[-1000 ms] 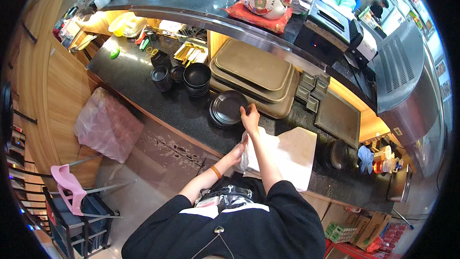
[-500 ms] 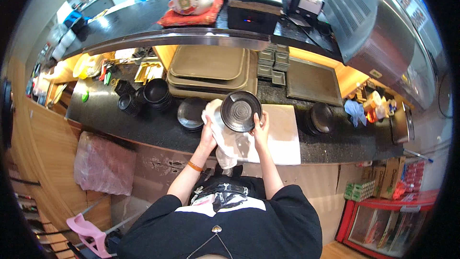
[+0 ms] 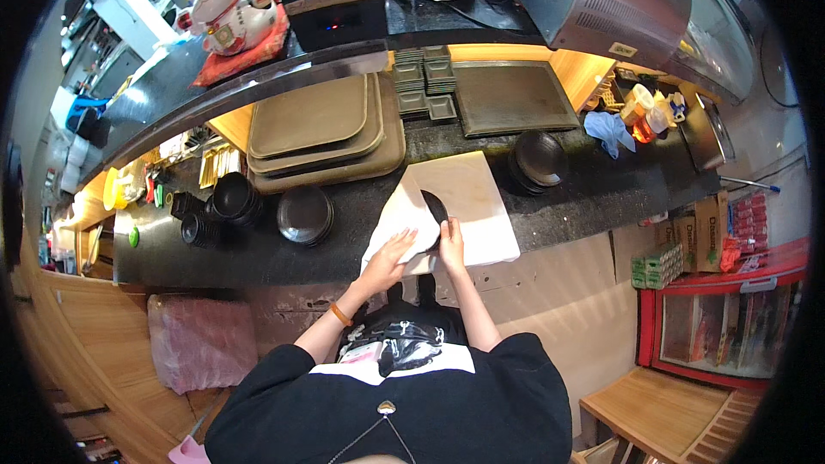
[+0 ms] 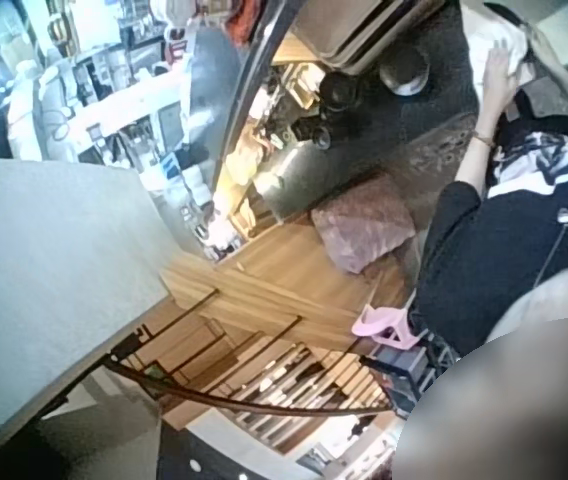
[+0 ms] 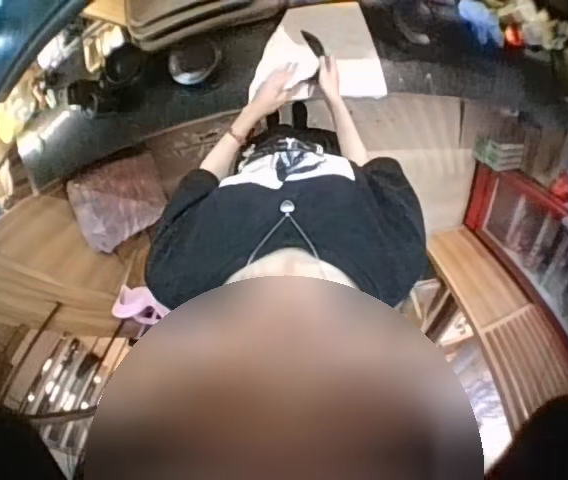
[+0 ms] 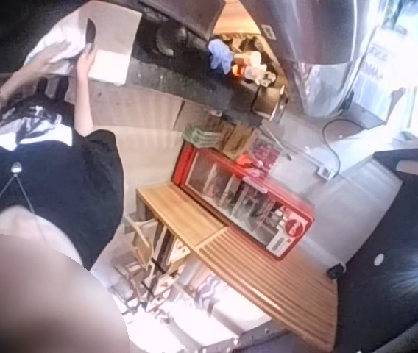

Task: The person wipes black bowls with a white cloth at a service counter. They pick up bowls from a stack, wipe them thoroughly, and place them back on the counter. The task is performed one at a time in a repetitive manner.

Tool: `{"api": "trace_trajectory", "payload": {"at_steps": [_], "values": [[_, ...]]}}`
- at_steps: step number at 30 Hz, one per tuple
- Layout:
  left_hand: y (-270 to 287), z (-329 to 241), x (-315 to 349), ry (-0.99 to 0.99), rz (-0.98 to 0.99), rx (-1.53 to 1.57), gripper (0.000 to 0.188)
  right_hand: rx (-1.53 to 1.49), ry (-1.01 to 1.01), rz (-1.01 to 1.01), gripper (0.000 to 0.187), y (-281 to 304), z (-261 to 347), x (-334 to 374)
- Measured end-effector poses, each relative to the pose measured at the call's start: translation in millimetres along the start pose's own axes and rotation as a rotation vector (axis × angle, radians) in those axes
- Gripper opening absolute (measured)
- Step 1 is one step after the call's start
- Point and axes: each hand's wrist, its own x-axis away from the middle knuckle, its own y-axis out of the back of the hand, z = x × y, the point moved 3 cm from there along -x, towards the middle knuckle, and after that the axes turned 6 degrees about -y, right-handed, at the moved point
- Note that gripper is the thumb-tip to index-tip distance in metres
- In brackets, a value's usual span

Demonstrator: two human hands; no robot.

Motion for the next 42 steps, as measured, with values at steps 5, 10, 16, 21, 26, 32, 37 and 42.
{"api": "trace_trajectory", "payload": {"at_steps": [5,10,16,21,26,32,37,42], "values": [[-12,-12,-13,-0.048,0.281,-0.307,0.075,-0.332,-0.782,0.259,0.084,25,-41,-2],[-27,4,-46,-0.058,0.298,-0.362,0.068,-0.721,-0.837,0.446,0.098,23,-17,-4],[-27,33,-82,0.021,0.152,-0.539,0.056,-0.553,-0.691,0.405,0.034,18,-17,1],[-7,39,-69,0.057,0.054,-0.536,0.059,-0.501,-0.646,0.366,0.029,16,-17,4],[1,35,-38,0.105,0.042,-0.438,0.059,-0.611,-0.698,0.344,0.030,15,-26,5],[-21,-1,-14,0.057,0.206,-0.360,0.060,-0.724,-0.811,0.403,0.042,18,-30,6],[-30,15,-53,-0.050,0.137,-0.427,0.058,-0.751,-0.881,0.386,0.061,20,-24,8],[-12,37,-77,0.068,0.015,-0.544,0.059,-0.696,-0.752,0.369,0.055,17,-24,14]]}}
